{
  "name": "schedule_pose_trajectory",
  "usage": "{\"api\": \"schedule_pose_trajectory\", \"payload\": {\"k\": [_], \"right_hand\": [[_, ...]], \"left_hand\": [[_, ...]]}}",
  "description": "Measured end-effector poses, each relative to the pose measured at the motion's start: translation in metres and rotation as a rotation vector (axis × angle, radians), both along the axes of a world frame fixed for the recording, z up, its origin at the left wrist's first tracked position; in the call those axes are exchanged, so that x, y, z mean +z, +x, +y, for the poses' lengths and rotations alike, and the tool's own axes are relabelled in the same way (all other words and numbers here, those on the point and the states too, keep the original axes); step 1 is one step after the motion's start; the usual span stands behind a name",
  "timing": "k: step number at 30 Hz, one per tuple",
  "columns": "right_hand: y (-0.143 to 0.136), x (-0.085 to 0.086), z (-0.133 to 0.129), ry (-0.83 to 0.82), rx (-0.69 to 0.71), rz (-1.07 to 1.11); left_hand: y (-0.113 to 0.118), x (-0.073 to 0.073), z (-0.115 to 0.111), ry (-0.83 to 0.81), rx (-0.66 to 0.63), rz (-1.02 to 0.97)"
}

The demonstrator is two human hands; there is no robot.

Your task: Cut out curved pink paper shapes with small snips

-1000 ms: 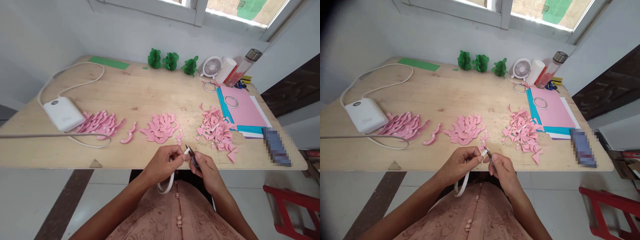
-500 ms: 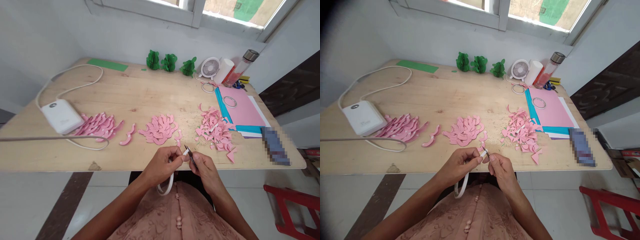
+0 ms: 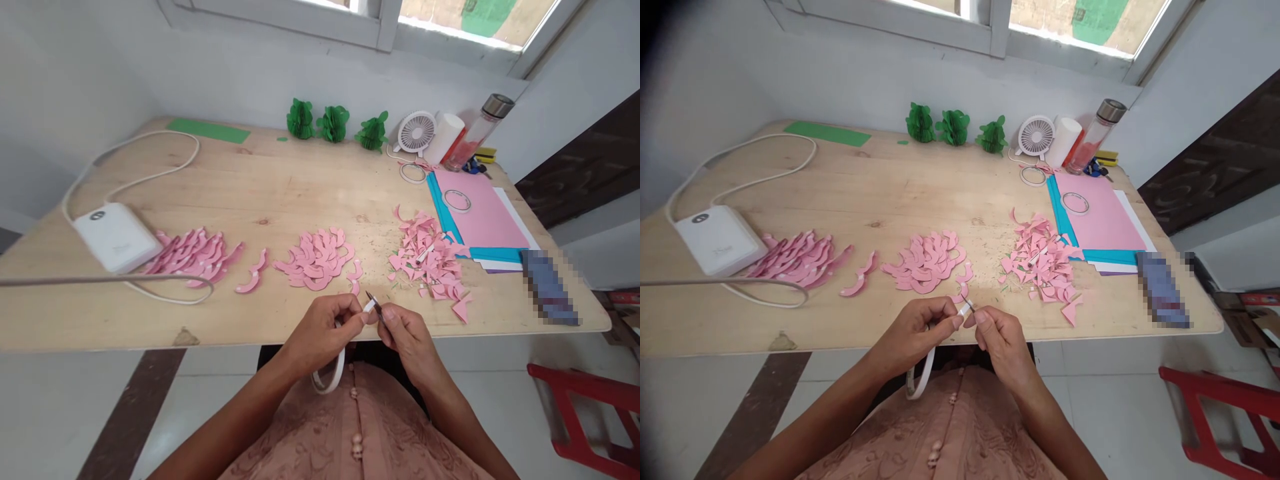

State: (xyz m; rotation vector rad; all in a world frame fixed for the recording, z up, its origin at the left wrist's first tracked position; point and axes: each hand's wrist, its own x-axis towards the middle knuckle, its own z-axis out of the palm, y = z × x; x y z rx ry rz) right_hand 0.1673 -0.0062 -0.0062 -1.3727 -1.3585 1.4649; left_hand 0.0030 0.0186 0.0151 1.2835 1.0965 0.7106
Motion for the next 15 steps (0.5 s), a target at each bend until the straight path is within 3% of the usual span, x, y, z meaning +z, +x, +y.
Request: {"api": "schedule_pose_trajectory", "payload": {"k": [15], "right_hand": [[-0.0005,-0.0033,-0.0019,0.039,-0.052,-0.070]], "left_hand": [[-0.0017,-0.0002,-0.0023,0.003,-0.011,0.016]]}}
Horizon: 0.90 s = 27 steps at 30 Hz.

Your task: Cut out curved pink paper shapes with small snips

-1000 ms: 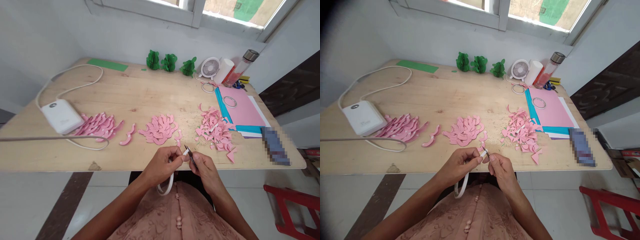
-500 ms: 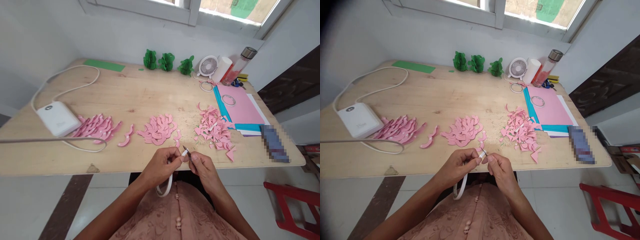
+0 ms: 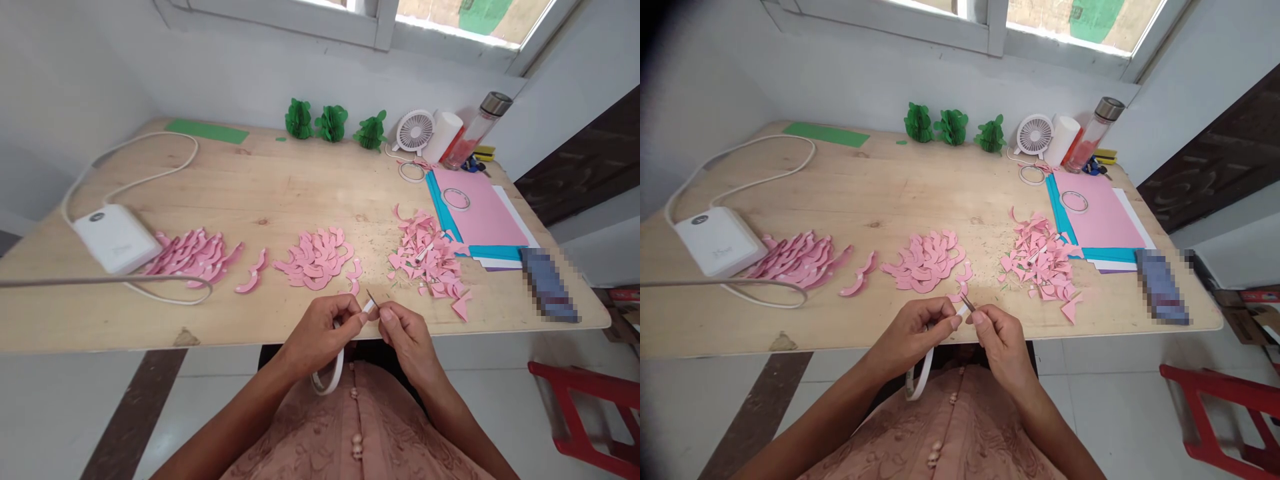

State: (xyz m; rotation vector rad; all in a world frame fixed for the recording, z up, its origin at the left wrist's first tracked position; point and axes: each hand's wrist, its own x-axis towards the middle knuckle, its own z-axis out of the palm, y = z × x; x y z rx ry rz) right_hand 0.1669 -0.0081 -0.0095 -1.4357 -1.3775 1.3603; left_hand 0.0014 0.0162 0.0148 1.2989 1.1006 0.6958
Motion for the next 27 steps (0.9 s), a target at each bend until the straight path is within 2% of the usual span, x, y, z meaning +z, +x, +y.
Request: {"api": "schedule_pose_trajectory", "payload": {"k": [8,15,27], "right_hand": [[0.000,0.004,0.000,0.039,0.002,-0.028],[-0.001,0.009,-0.002,0.126,0.038,-0.171],[-0.001,0.010,-0.003,0.154,0.082,-0.157]], "left_hand": [[-0.003,-0.001,0.000,-0.019,0.039,-0.023],[-0.006,-0.007,0.000,-0.020,0.045,-0.071],[-0.008,-0.009,0.001,0.015,0.024,-0.066]]}}
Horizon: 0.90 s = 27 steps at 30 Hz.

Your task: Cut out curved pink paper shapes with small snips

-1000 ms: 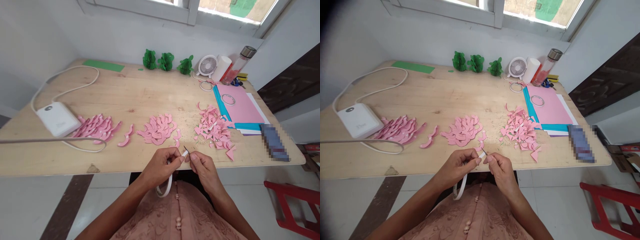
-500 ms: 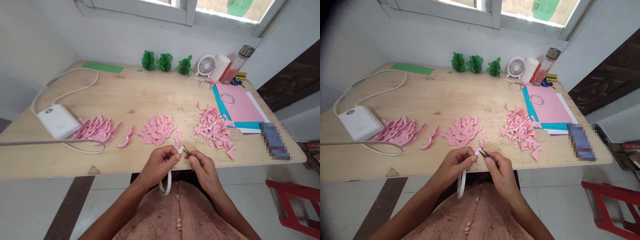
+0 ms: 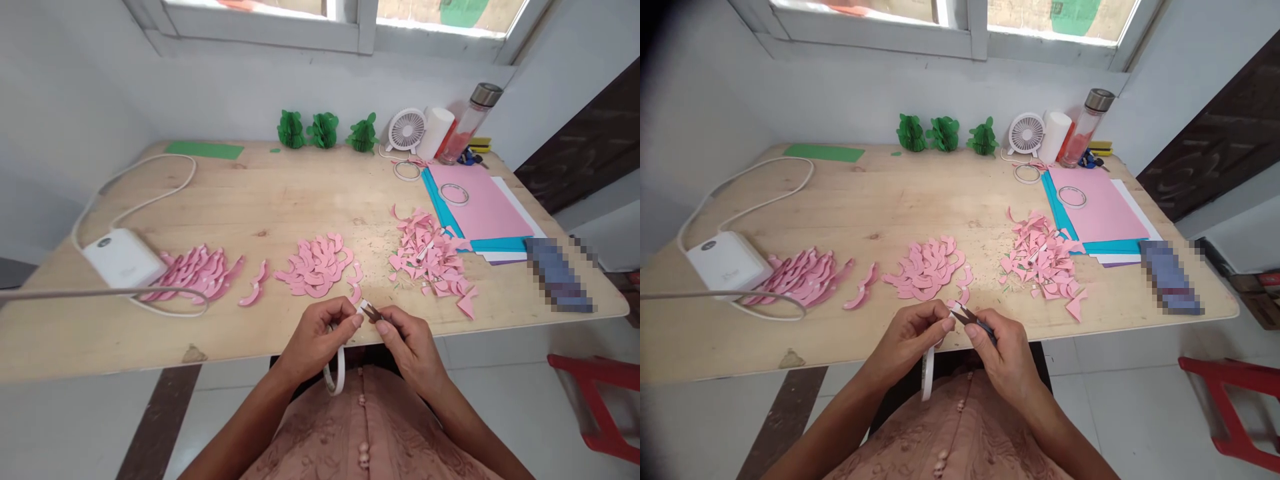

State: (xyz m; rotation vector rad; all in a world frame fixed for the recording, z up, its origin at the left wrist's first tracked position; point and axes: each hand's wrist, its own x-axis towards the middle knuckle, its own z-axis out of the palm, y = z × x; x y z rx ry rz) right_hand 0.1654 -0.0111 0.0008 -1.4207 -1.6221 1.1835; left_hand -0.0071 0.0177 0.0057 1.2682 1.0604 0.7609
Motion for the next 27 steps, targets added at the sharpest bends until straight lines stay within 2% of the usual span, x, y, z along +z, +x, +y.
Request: {"api": "schedule_pose_trajectory", "payload": {"k": [27], "right_hand": [[0.0011,-0.0017,0.0006,0.029,0.000,-0.060]], "left_hand": [[0.0022,0.0000,-0.0010,-0.025,0.012,-0.035]]}}
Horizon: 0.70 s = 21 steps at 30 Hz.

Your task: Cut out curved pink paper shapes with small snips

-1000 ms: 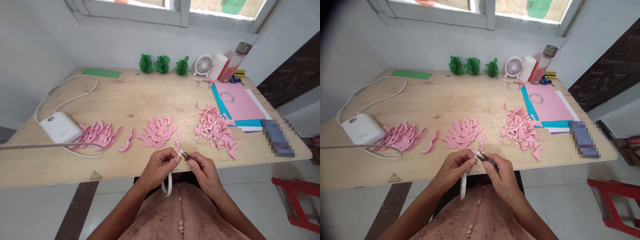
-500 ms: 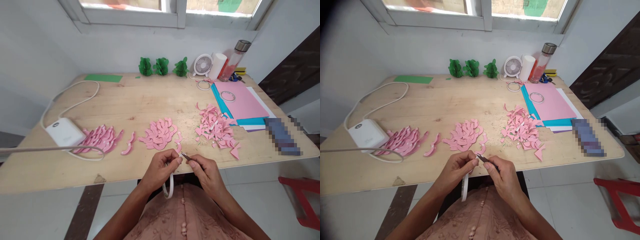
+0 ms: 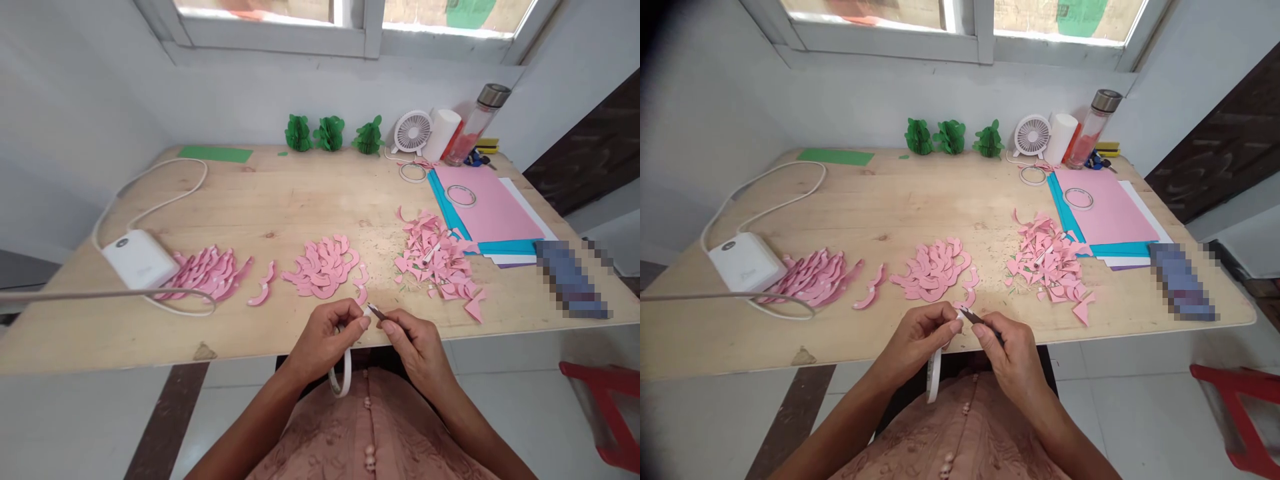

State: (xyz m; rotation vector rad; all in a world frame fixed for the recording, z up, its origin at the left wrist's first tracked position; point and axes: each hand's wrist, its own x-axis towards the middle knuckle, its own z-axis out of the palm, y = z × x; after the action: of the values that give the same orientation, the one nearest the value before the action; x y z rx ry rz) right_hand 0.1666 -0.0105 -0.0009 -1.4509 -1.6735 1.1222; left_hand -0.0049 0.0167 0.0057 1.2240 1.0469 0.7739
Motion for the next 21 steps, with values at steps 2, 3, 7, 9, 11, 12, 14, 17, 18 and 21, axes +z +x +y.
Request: {"api": "schedule_pose_trajectory", "payload": {"k": [2,3,7,9,11,12,14,17,18,21], "right_hand": [[0.0006,-0.0009,0.0001,0.001,0.001,-0.013],[0.0009,-0.0014,0.0001,0.000,0.000,-0.016],[0.0010,-0.0024,0.0001,0.001,-0.008,-0.015],[0.0010,-0.0028,0.0001,0.001,-0.016,-0.019],[0.0011,-0.0031,0.0002,0.000,-0.022,-0.025],[0.0011,-0.0031,0.0002,0.000,-0.025,-0.027],[0.0010,-0.0028,0.0003,0.003,-0.034,-0.029],[0.0004,-0.0018,0.0003,0.015,-0.051,-0.032],[0.0002,-0.0014,0.0003,0.020,-0.057,-0.036],[0.0000,-0.0009,0.0004,0.026,-0.075,-0.049]], "left_hand": [[0.0002,0.0004,-0.0001,0.005,0.000,0.000],[0.0002,0.0006,-0.0001,0.011,0.000,0.001],[-0.0002,0.0017,0.0000,0.032,-0.007,0.008],[-0.0005,0.0024,0.0001,0.030,-0.011,0.009],[-0.0008,0.0028,0.0000,0.026,-0.014,0.006],[-0.0008,0.0030,-0.0001,0.026,-0.016,0.004],[-0.0007,0.0031,-0.0004,0.029,-0.014,0.002],[-0.0006,0.0036,-0.0006,0.031,-0.013,0.004],[-0.0006,0.0039,-0.0006,0.031,-0.015,0.004],[-0.0009,0.0045,-0.0004,0.031,-0.025,0.004]]}}
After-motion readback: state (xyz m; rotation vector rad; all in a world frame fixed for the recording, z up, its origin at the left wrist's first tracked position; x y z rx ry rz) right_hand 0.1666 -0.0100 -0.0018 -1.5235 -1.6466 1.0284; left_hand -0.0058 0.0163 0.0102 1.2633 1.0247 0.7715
